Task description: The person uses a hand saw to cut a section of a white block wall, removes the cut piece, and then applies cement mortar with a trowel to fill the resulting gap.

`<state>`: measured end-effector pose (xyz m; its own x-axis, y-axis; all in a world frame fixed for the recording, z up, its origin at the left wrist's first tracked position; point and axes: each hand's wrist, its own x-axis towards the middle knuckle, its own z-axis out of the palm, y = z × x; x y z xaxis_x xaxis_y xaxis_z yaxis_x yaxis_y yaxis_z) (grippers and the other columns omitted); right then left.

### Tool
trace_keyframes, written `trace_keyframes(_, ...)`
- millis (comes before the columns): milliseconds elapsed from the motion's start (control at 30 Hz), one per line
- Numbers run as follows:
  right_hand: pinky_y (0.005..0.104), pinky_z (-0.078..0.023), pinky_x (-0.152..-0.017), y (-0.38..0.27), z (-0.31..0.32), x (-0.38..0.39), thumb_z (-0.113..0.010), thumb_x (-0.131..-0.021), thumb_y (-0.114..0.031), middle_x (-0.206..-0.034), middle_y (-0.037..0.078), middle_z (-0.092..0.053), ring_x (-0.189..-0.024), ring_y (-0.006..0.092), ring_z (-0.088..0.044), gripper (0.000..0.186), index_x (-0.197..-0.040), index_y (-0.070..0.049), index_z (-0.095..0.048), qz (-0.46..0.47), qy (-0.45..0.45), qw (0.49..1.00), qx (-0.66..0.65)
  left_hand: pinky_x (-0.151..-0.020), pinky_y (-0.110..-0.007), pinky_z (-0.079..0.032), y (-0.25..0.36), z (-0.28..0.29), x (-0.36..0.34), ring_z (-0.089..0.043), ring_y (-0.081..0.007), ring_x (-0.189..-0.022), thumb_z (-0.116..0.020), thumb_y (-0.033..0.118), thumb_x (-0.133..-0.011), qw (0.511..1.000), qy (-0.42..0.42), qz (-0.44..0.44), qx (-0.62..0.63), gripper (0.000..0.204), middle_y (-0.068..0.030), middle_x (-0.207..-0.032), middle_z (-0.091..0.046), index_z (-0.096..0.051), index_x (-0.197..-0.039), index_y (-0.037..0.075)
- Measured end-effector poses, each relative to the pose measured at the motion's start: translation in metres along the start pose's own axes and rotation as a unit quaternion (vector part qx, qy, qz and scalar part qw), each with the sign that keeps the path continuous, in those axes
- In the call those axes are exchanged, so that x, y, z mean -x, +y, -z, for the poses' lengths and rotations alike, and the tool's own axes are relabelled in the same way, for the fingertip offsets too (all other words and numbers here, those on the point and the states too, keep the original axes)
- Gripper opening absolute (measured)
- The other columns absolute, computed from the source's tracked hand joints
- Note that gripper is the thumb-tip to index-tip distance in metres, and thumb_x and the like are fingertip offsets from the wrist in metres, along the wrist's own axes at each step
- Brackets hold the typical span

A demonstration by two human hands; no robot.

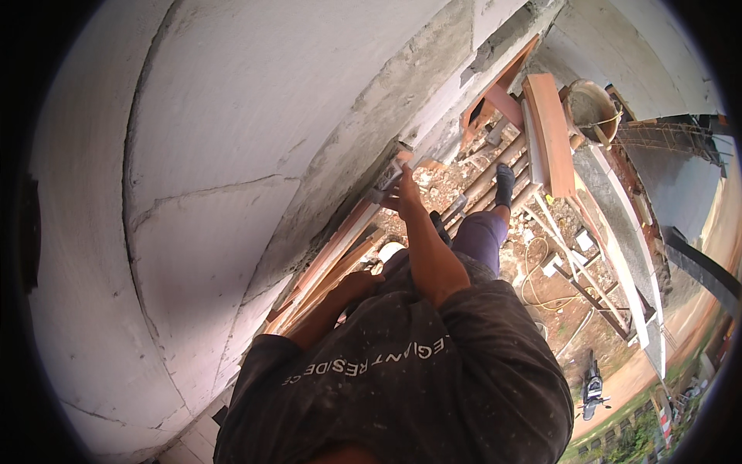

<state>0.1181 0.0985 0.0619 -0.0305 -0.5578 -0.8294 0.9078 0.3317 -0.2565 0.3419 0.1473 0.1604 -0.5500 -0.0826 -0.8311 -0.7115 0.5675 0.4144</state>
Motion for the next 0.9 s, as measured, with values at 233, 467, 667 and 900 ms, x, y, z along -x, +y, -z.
trace_keyframes(233, 0.0485, -0.056, -0.072, -0.008, -0.009, -0.014, -0.032, -0.091, -0.062, -0.106, 0.020, -0.057, -0.090, 0.0368, -0.062, 0.072, -0.124, 0.001, -0.044, 0.035, 0.089, 0.995, -0.025, -0.084, -0.044, -0.048, 0.003, 0.002, -0.002, -0.063, -0.0327, -0.094, -0.041, 0.023, -0.094, 1.000, 0.002, 0.000, -0.021, 0.028, -0.0187, -0.097, -0.064, -0.065, -0.104, 0.015)
trace_keyframes(467, 0.0467, -0.057, -0.070, -0.007, -0.021, -0.003, -0.032, -0.094, -0.057, -0.094, 0.015, -0.059, -0.082, 0.0333, -0.061, 0.063, -0.118, -0.002, -0.050, 0.050, 0.081, 0.995, -0.030, -0.083, -0.044, -0.049, 0.000, 0.000, -0.006, -0.063, -0.0331, -0.093, -0.041, 0.025, -0.094, 1.000, 0.015, -0.013, -0.021, 0.027, -0.0178, -0.095, -0.065, -0.065, -0.104, 0.015)
trace_keyframes(667, 0.0468, -0.057, -0.067, -0.008, -0.023, 0.004, -0.036, -0.090, -0.062, -0.111, 0.018, -0.053, -0.092, 0.0353, -0.058, 0.076, -0.128, 0.003, -0.043, 0.049, 0.126, 0.991, 0.015, -0.078, -0.043, -0.049, -0.022, -0.013, -0.023, -0.063, -0.0326, -0.088, -0.054, 0.024, -0.085, 0.999, -0.012, -0.016, -0.033, 0.030, -0.0178, -0.093, -0.063, -0.060, -0.114, 0.018)
trace_keyframes(900, 0.0404, -0.052, -0.071, -0.072, 0.092, -0.043, -0.049, -0.089, -0.056, -0.109, 0.020, -0.056, -0.092, 0.0311, -0.059, 0.072, -0.129, 0.004, -0.045, 0.216, 0.211, 0.948, 0.104, -0.081, -0.044, -0.048, -0.001, 0.016, -0.059, -0.063, -0.0329, -0.096, -0.049, 0.024, -0.087, 0.992, -0.078, 0.019, -0.100, 0.036, -0.0174, -0.101, -0.064, -0.056, -0.122, 0.023)
